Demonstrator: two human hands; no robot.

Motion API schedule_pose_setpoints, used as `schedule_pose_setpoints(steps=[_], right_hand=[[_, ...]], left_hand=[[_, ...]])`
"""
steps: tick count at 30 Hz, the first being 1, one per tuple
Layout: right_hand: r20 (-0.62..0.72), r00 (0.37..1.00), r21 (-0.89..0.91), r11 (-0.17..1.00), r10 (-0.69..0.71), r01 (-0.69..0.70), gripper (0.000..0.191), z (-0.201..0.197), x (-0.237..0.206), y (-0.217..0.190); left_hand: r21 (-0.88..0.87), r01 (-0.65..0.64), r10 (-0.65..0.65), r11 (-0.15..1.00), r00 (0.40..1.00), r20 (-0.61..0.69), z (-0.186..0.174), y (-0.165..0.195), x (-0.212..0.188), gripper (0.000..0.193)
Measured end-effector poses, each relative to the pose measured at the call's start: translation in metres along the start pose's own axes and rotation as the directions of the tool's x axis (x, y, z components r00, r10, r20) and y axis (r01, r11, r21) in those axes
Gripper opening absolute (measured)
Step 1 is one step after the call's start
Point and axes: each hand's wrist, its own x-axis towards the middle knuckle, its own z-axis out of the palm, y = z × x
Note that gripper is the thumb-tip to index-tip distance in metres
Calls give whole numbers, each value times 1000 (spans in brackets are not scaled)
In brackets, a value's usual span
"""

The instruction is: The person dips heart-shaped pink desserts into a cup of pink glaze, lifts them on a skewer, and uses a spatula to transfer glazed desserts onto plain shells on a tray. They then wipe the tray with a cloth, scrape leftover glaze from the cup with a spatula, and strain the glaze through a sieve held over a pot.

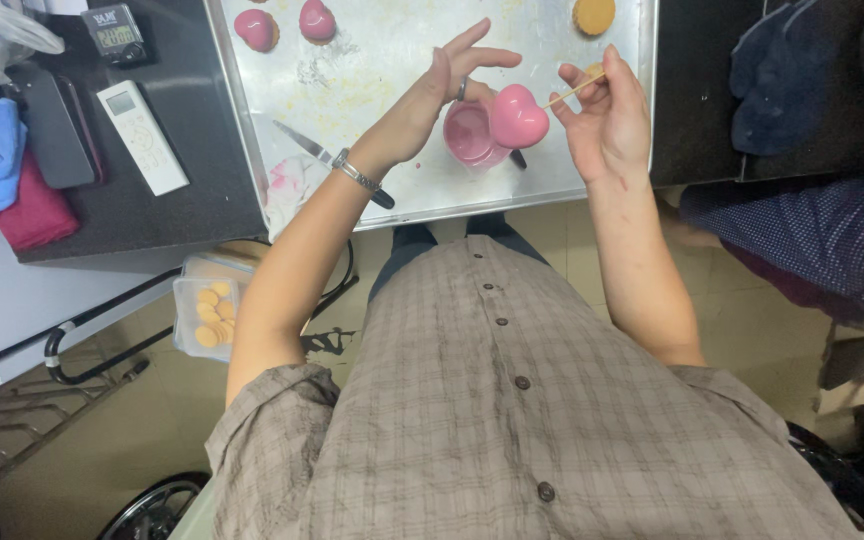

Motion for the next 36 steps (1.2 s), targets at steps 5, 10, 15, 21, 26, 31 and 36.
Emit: schedule_pose_setpoints(steps=[5,10,15,21,26,31,36], right_hand=[[-36,999,3,1000,3,-3,26,-6,2,0],[-70,998,-18,1000,8,-9,26,-13,1,2],[-86,996,-8,999,36,-37,27,-19,2,5],[-134,990,-13,999,46,-48,22,-26,2,10],[-133,990,-18,999,49,-52,23,-31,3,11],[-137,990,-34,998,46,-52,23,-31,4,12],[-143,988,-34,997,56,-62,20,-29,3,13]], left_hand=[[337,-88,128,937,987,-100,4,-6,-17,90],[714,10,152,700,975,-163,18,-25,-42,62],[932,101,133,347,979,-156,33,-50,-58,68],[957,119,119,266,981,-155,29,-68,-69,70],[949,151,57,276,983,-173,26,-76,-82,74],[961,168,64,220,981,-186,27,-83,-93,76],[970,181,87,163,977,-197,28,-89,-99,75]])
